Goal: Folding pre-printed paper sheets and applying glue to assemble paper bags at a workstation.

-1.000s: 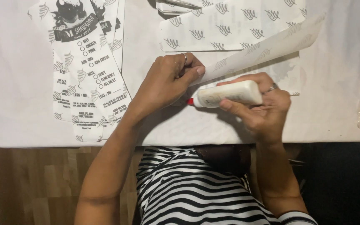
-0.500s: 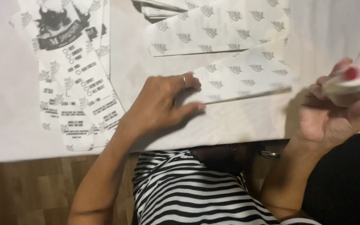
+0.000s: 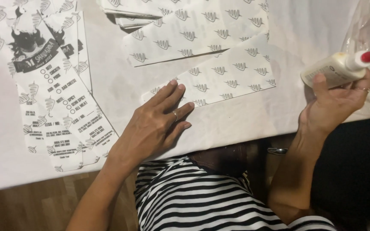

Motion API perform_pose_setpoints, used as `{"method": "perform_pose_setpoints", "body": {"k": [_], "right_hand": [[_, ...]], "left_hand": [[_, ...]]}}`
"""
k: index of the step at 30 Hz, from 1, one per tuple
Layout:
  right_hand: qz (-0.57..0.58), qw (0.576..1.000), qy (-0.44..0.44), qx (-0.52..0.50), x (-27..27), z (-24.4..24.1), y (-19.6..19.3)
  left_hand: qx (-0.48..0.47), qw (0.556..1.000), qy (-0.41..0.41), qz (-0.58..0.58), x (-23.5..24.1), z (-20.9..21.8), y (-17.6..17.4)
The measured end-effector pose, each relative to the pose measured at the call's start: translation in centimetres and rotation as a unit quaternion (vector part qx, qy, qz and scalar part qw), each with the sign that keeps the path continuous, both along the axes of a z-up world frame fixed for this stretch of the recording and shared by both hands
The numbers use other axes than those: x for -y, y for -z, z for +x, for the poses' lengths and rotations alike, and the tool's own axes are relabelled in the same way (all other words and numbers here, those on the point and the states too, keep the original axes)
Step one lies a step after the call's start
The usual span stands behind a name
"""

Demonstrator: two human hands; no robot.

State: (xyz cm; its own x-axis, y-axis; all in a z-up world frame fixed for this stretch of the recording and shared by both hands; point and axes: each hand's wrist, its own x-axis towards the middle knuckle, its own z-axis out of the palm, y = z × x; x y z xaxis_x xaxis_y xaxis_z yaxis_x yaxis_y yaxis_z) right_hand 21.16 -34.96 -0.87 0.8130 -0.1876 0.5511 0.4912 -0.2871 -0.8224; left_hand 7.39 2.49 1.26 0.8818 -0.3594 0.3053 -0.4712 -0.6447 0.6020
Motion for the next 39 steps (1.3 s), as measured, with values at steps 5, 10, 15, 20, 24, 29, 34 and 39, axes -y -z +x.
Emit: {"method": "perform_pose_setpoints", "body": {"k": [5,10,15,20,24,29,34,39], "right_hand": [[0.017,0.992,-0.126,0.004,1.7,-0.5,1.1],[-0.123,0.984,0.066,0.110,-3.0,-3.3,-1.4],[-0.404,0.895,-0.164,0.098,-8.4,-8.3,1.7],[-0.614,0.755,-0.226,-0.046,-8.5,-7.2,-0.7],[-0.595,0.790,-0.139,-0.047,-6.0,-7.0,-1.3],[-0.538,0.841,0.013,-0.049,-6.0,-6.3,-1.0],[-0.414,0.909,-0.046,0.030,-9.7,-4.2,-3.5],[-0.294,0.941,-0.151,-0.073,-11.7,0.6,-4.5]], "left_hand": [[0.013,1.000,-0.015,0.009,0.5,-0.2,0.5],[0.051,0.999,-0.016,0.003,0.9,-0.5,1.2],[0.088,0.996,-0.006,0.005,1.3,-0.8,2.1],[0.051,0.998,-0.002,0.047,0.9,-1.4,2.5],[0.047,0.995,-0.014,0.089,1.0,-2.0,3.0],[0.047,0.987,-0.018,0.155,1.4,-3.8,2.8],[0.122,0.986,-0.041,0.105,2.0,-7.3,3.1],[0.198,0.973,-0.099,0.067,1.5,-9.4,1.5]]}}
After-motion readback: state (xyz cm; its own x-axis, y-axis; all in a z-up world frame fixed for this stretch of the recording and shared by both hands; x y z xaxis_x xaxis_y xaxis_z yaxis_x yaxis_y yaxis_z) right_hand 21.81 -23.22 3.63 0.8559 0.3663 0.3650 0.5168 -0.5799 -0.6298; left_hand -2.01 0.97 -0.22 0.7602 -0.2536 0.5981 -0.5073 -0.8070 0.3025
